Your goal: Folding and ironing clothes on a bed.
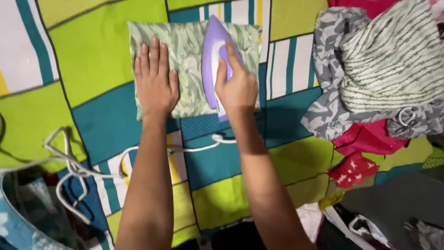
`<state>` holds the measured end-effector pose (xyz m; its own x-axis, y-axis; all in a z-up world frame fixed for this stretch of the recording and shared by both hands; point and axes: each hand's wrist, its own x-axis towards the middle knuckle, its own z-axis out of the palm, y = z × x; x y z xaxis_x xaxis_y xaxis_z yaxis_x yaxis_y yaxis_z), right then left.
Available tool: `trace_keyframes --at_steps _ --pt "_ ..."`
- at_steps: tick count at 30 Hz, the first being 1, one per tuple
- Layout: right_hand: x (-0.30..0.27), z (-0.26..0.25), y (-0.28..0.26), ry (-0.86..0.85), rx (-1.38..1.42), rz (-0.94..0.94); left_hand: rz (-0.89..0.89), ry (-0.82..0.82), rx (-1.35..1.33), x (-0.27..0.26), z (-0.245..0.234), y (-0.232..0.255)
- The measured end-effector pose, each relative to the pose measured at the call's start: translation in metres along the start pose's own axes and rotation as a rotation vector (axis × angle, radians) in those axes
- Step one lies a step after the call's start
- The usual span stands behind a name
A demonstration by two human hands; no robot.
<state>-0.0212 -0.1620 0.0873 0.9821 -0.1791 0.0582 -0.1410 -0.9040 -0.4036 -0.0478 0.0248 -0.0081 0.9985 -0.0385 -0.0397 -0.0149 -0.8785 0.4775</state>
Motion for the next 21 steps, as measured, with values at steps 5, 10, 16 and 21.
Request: trace_keyframes --at_steps 5,10,16,21 --pt "0.046 -0.01 0.006 -0.047 0.098 0.09 0.0 0.045 0.027 0.005 -0.003 0.0" --pt "0.012 -0.04 0.06 0.07 0.143 0.085 -0.012 0.05 0.019 0.011 -0.001 0.004" --pt "0.054 -0.031 0.087 0.075 0.173 0.064 -0.033 0.027 0.063 0.013 0.003 0.005" --pt "0.045 -0.034 0.102 0.133 0.124 -0.038 -0.026 0.026 0.067 0.009 0.005 0.004"
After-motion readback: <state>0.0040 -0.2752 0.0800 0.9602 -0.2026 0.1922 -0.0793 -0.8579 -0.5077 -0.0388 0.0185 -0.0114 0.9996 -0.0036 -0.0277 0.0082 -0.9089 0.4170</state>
